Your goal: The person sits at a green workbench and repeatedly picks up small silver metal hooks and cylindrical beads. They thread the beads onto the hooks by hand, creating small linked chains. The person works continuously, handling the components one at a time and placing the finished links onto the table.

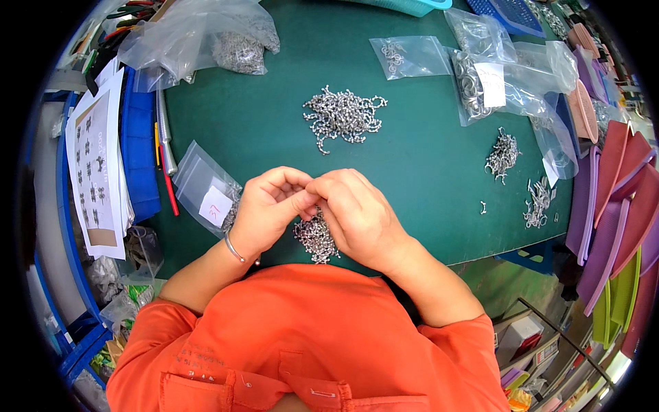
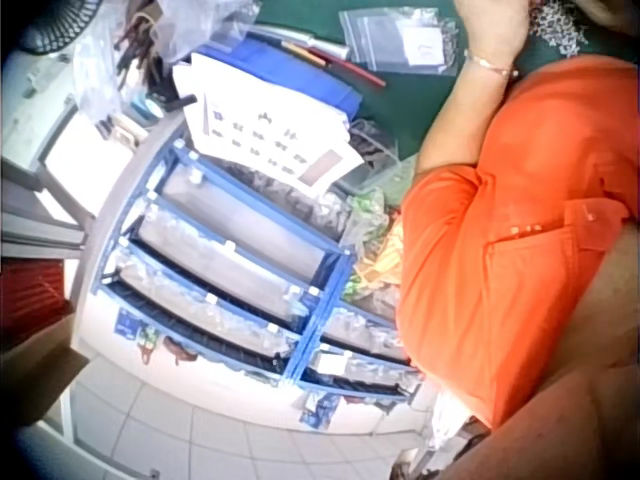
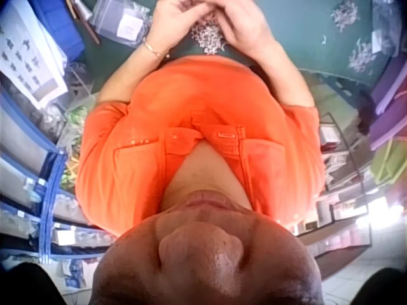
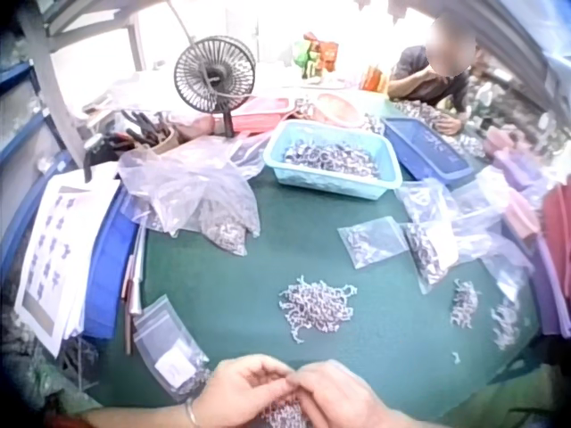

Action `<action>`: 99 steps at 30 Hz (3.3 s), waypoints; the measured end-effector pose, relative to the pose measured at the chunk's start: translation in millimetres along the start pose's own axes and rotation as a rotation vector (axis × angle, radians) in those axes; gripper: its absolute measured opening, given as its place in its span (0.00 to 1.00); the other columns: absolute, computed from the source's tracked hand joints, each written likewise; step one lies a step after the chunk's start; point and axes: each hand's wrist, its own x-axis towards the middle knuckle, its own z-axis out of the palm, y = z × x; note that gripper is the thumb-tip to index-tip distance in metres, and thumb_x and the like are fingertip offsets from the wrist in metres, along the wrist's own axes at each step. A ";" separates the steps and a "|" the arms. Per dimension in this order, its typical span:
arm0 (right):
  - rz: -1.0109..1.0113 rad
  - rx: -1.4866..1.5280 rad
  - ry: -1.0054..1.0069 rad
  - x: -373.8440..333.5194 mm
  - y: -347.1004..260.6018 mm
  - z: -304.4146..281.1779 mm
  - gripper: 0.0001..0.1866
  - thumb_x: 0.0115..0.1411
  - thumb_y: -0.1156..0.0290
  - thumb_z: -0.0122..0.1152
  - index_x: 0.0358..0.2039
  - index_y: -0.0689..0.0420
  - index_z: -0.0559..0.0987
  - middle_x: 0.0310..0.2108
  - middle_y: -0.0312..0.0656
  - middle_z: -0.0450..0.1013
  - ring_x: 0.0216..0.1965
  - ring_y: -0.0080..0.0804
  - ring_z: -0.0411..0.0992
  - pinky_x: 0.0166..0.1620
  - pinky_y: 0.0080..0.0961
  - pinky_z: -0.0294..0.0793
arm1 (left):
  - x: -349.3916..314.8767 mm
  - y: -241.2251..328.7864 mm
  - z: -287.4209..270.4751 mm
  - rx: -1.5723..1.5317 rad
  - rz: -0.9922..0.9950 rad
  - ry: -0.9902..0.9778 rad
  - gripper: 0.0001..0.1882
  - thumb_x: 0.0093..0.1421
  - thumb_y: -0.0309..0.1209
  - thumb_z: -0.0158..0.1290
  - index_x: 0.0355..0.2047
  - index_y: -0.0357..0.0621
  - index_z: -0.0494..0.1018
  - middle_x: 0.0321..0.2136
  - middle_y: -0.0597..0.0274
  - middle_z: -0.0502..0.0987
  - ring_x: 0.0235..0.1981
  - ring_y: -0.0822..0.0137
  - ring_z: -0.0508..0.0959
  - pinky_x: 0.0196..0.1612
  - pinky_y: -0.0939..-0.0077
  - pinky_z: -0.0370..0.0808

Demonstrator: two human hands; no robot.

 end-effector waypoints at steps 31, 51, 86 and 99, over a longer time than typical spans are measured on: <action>0.189 -0.437 -0.042 -17.2 27.3 -22.9 0.08 0.49 0.79 0.66 0.29 0.58 0.76 0.32 0.41 0.72 0.34 0.42 0.70 0.37 0.36 0.71 | -9.0 20.1 -1.6 0.688 0.193 -0.132 0.05 0.57 0.20 0.58 0.35 0.37 0.79 0.31 0.64 0.76 0.27 0.76 0.73 0.30 0.83 0.71; 0.148 -0.151 0.102 -16.1 12.9 -17.1 0.08 0.50 0.80 0.67 0.30 0.60 0.76 0.30 0.44 0.74 0.31 0.44 0.74 0.34 0.34 0.74 | 0.6 13.0 1.1 -0.001 -0.146 -0.038 0.06 0.61 0.20 0.57 0.38 0.31 0.74 0.32 0.55 0.80 0.33 0.68 0.82 0.38 0.76 0.81; 0.233 -0.572 0.057 -11.8 25.3 -11.2 0.09 0.51 0.74 0.67 0.31 0.58 0.75 0.33 0.43 0.71 0.34 0.45 0.71 0.37 0.38 0.70 | -6.4 -2.6 1.1 0.553 0.463 0.055 0.14 0.57 0.16 0.59 0.42 0.36 0.72 0.35 0.59 0.78 0.36 0.70 0.80 0.42 0.77 0.78; 0.219 -0.470 0.106 -13.1 33.8 -18.6 0.07 0.53 0.77 0.65 0.32 0.58 0.76 0.33 0.44 0.71 0.34 0.44 0.71 0.38 0.37 0.71 | -4.7 5.2 0.1 0.695 0.372 -0.051 0.05 0.53 0.20 0.63 0.30 0.39 0.78 0.31 0.64 0.76 0.23 0.79 0.71 0.25 0.84 0.70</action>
